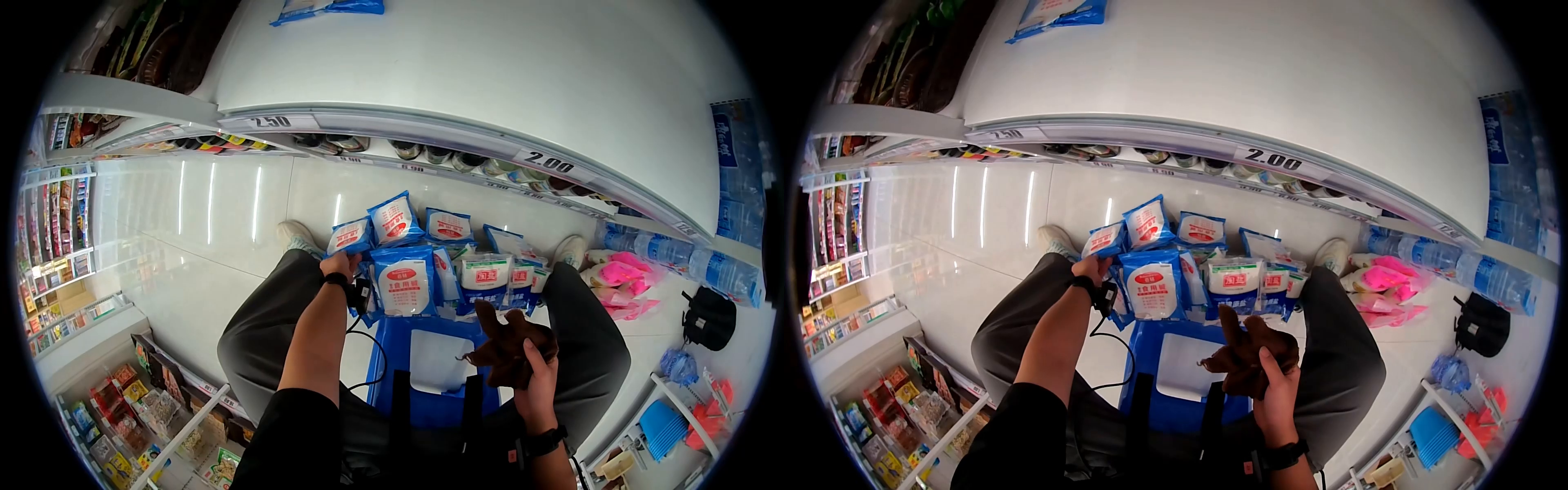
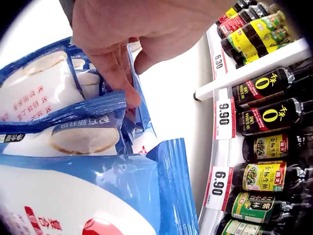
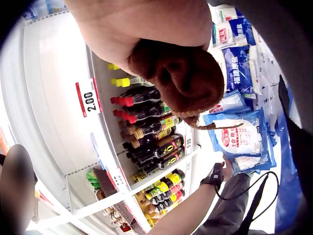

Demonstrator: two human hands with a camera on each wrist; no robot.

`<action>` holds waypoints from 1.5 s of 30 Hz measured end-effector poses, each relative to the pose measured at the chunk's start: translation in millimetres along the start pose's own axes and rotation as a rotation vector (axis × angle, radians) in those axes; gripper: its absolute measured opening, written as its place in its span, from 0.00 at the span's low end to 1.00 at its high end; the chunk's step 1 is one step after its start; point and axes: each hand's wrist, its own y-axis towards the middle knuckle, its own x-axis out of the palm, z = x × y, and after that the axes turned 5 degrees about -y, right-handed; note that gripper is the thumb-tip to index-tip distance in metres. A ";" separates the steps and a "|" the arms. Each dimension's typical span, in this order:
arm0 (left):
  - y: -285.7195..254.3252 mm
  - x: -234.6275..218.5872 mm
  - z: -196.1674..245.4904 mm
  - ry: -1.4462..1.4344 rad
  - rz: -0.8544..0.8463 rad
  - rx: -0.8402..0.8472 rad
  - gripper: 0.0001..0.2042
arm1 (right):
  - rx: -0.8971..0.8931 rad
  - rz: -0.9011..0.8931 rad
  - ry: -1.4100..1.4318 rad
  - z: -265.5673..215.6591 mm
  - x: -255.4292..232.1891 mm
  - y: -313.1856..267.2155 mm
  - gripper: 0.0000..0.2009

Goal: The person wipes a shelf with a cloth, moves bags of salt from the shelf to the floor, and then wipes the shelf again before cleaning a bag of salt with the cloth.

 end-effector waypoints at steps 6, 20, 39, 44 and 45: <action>-13.6 -10.0 21.5 0.316 0.022 0.189 0.12 | -0.020 -0.027 0.037 -2.6 6.0 -2.7 0.14; -333.6 89.6 193.2 0.668 -0.767 1.584 0.10 | -0.074 -0.110 0.143 -0.8 -6.3 -17.2 0.15; -299.3 304.1 309.4 1.281 -0.549 1.403 0.58 | 0.039 -0.094 0.224 -16.4 -13.1 -8.9 0.14; -345.0 275.5 284.7 1.200 -0.446 1.284 0.15 | -0.001 -0.133 0.217 -20.7 -10.8 -12.1 0.10; -284.8 289.4 316.6 1.092 -0.610 1.170 0.11 | -0.015 -0.129 0.218 -19.2 -11.4 -14.0 0.10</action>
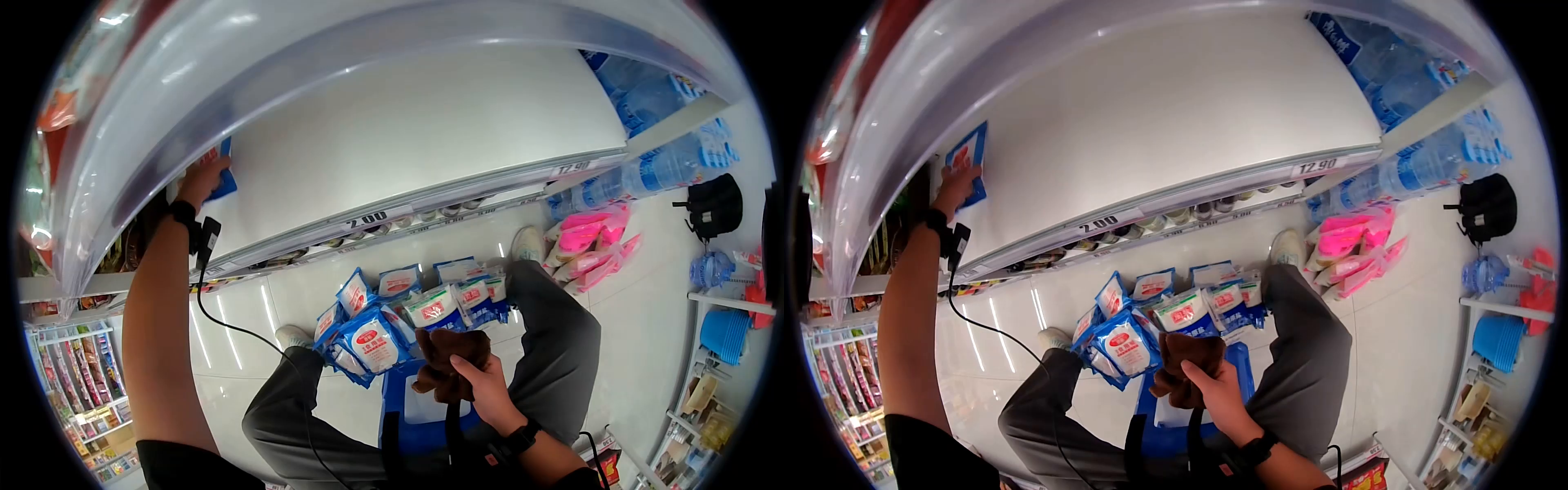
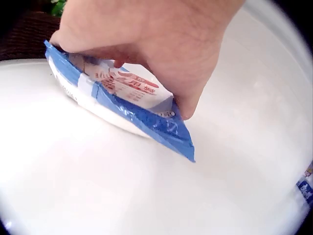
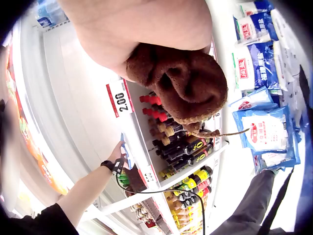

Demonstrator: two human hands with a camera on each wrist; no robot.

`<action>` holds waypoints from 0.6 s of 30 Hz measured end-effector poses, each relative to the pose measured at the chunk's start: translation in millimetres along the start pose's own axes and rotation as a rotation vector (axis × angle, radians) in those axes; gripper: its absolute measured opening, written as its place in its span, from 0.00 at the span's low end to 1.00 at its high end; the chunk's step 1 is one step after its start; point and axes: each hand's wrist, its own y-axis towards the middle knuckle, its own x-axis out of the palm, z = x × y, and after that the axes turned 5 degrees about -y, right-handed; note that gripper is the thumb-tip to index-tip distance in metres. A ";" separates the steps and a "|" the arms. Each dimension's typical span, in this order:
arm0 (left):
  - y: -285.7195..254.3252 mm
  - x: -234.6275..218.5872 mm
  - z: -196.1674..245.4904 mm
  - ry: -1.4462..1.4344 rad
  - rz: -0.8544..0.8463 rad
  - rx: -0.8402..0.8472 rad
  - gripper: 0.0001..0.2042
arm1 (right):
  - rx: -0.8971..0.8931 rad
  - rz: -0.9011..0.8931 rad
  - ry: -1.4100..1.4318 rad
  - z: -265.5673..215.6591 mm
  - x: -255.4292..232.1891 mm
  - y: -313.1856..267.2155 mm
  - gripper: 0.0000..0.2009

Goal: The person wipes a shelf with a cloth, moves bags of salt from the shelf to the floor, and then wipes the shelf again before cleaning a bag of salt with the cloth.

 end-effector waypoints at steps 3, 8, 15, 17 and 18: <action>59.5 -19.4 -89.8 0.016 -0.142 0.628 0.11 | -0.025 0.005 -0.060 6.7 -4.6 2.3 0.10; -51.8 -37.0 -14.8 -0.300 -0.175 -0.323 0.16 | -0.108 0.007 -0.100 21.2 -6.4 -4.4 0.10; -184.1 -42.6 -2.2 -1.343 -0.478 -0.168 0.23 | -0.152 -0.116 -0.042 21.6 -17.0 -28.0 0.12; -266.4 -24.0 35.9 -1.562 -0.208 -0.236 0.26 | -0.161 -0.162 -0.025 19.1 -15.3 -38.0 0.11; -290.4 -17.8 22.9 -1.770 -0.466 -0.218 0.27 | -0.196 -0.179 0.044 21.4 -15.7 -39.4 0.11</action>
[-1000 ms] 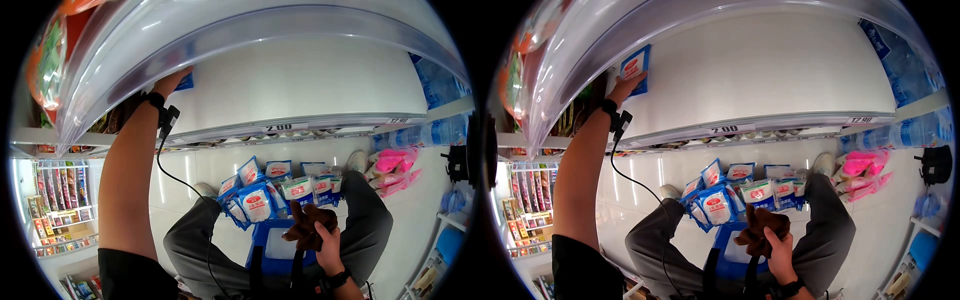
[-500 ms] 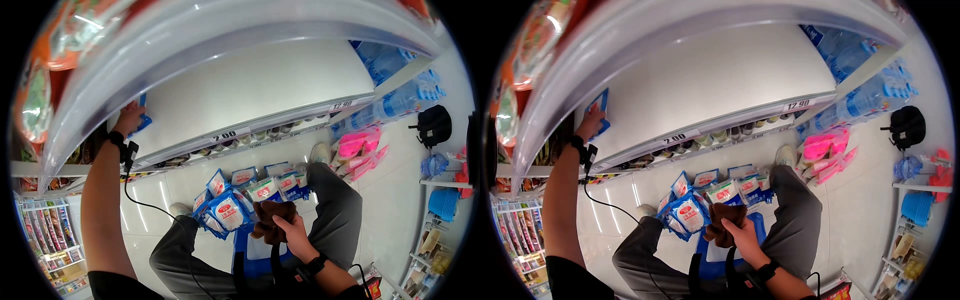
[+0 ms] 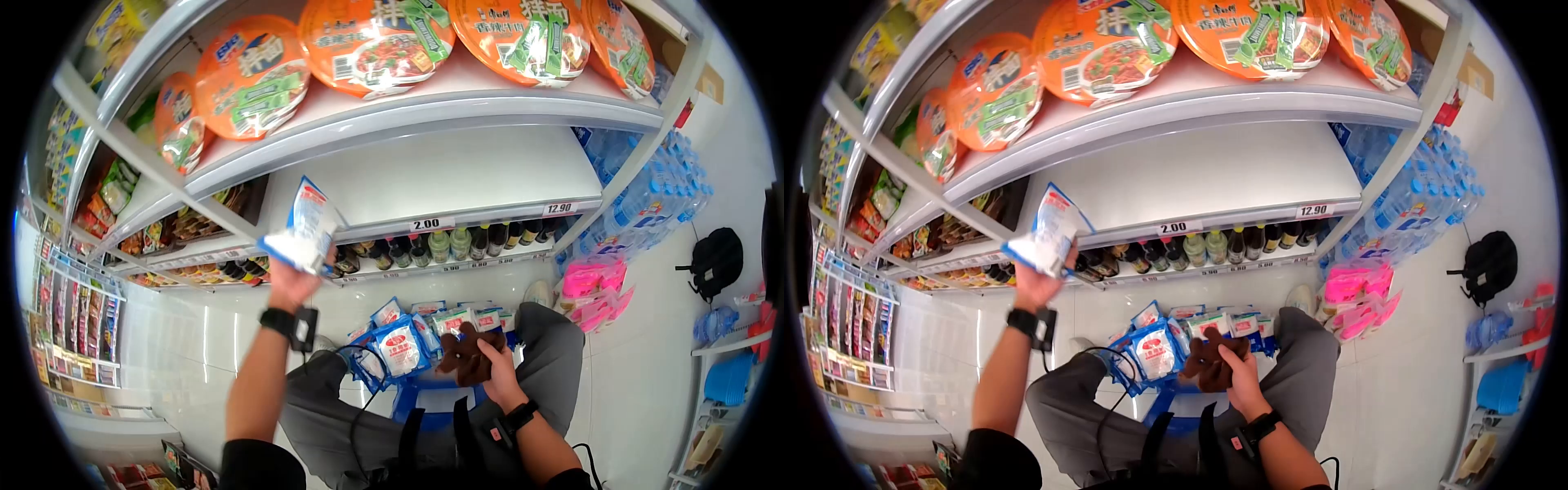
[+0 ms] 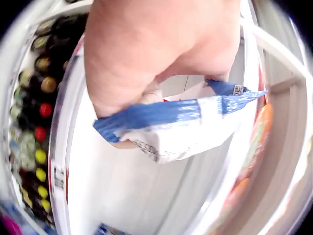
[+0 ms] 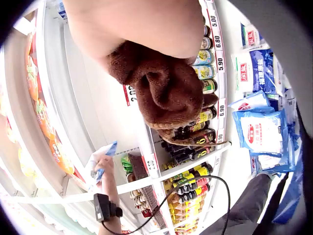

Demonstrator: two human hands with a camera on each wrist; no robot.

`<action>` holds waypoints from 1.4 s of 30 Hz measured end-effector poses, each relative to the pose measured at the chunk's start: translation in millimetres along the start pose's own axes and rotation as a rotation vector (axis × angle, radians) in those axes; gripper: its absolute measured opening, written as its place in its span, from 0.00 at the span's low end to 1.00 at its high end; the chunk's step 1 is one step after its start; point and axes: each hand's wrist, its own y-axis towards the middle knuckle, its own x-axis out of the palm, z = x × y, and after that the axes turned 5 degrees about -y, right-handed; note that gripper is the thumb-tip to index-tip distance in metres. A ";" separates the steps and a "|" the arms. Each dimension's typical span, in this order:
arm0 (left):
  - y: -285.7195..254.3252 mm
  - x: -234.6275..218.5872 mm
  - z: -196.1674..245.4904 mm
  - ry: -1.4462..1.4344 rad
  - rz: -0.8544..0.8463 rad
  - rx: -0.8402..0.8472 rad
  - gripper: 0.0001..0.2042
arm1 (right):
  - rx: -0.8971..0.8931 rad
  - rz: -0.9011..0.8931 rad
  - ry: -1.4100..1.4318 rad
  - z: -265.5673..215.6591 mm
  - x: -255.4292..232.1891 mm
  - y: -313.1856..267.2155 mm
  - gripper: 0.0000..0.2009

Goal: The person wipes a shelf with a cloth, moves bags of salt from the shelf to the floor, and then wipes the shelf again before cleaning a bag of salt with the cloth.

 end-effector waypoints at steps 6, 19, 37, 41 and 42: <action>-114.2 -29.3 -127.7 -0.388 -0.341 -0.118 0.33 | -0.096 -0.090 0.165 11.6 -6.7 -23.8 0.13; -183.3 -79.3 -208.5 -0.424 -0.096 -0.148 0.41 | -0.099 -0.015 0.085 -7.6 29.0 -71.1 0.17; -164.5 -124.4 -242.2 -0.524 -0.412 0.049 0.28 | -0.894 -0.475 -1.816 27.4 125.6 -105.3 0.36; -165.0 -107.7 -238.5 -0.396 -0.286 0.087 0.29 | -1.066 -0.413 -1.946 18.4 134.6 -93.7 0.36; -164.9 -105.5 -238.0 -0.369 -0.268 0.097 0.29 | -1.066 -0.411 -1.951 17.4 135.1 -91.2 0.36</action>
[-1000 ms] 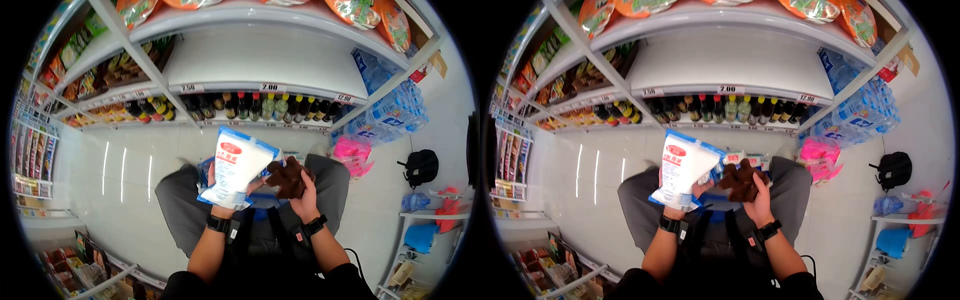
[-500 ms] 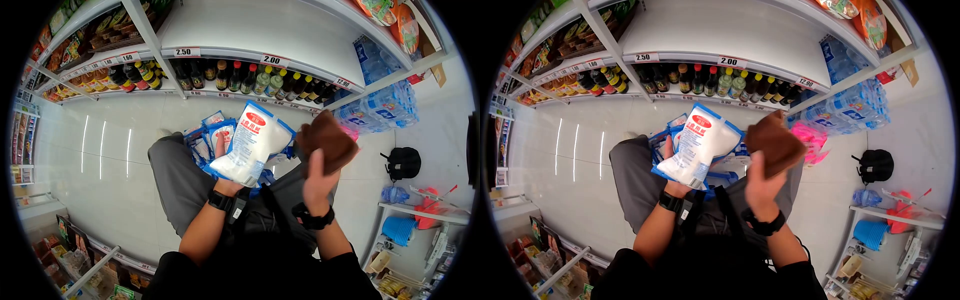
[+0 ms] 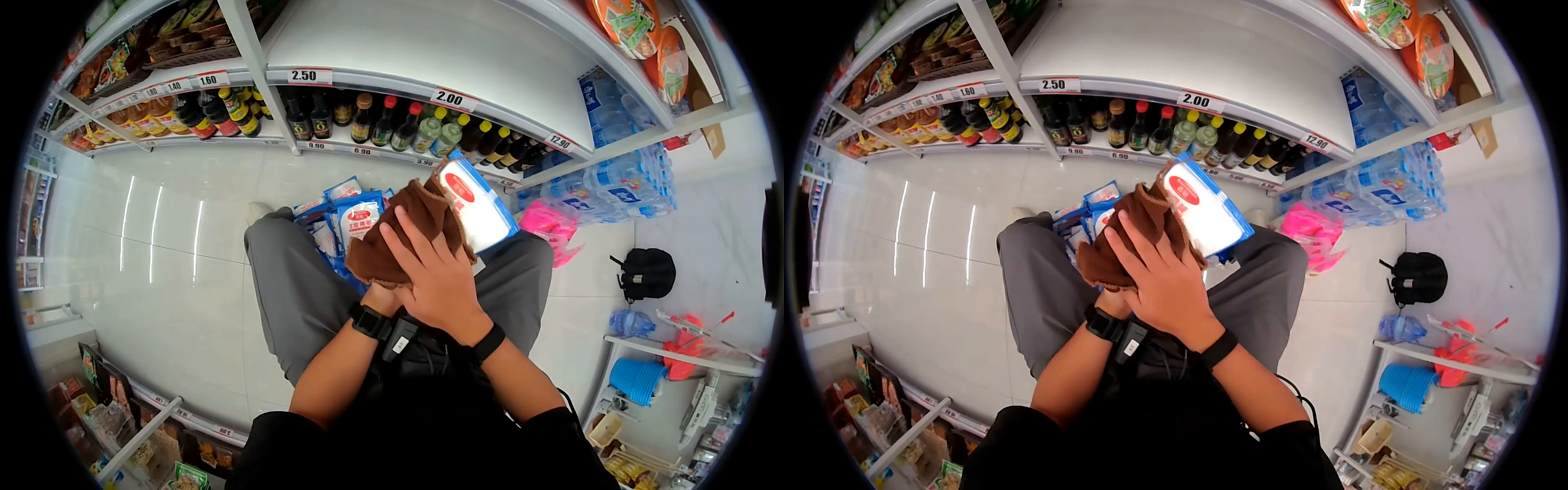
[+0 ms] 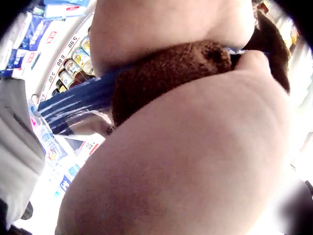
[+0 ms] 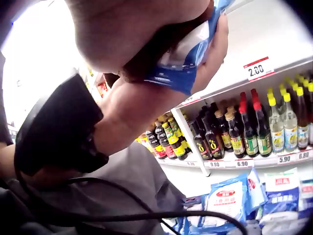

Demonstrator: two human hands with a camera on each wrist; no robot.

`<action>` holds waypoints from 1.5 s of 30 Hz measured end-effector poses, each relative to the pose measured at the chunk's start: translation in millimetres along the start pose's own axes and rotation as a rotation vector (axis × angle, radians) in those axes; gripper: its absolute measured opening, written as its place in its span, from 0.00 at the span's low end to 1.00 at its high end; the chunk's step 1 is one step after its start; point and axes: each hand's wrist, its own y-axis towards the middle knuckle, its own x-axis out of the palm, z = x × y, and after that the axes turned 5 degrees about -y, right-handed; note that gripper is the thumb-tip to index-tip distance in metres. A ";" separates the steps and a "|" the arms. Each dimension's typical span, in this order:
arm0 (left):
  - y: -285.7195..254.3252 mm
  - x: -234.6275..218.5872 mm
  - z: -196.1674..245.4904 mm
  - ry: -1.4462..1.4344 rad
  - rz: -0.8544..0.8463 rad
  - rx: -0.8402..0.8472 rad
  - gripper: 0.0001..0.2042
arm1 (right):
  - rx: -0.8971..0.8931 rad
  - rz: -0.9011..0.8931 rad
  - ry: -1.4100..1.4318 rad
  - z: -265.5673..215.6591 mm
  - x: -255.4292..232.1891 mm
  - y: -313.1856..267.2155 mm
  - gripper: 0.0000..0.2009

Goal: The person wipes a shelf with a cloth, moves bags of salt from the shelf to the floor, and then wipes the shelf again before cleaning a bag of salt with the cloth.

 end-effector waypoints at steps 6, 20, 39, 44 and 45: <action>-2.3 5.3 -5.5 0.105 0.076 0.034 0.30 | -0.077 0.054 -0.082 19.1 2.3 13.1 0.34; 14.2 15.8 -11.0 0.224 0.183 -0.061 0.30 | 0.583 0.117 0.685 81.1 37.7 18.7 0.20; 29.9 24.0 4.9 0.730 0.377 0.285 0.13 | 0.922 0.183 1.885 73.9 8.4 -28.3 0.18; 16.3 28.7 -4.7 0.160 0.438 -0.151 0.25 | 0.899 0.148 1.939 60.0 -1.8 -25.7 0.21; 10.1 22.0 -4.9 0.149 0.463 -0.202 0.28 | 0.870 0.125 1.903 57.2 -0.8 -23.8 0.22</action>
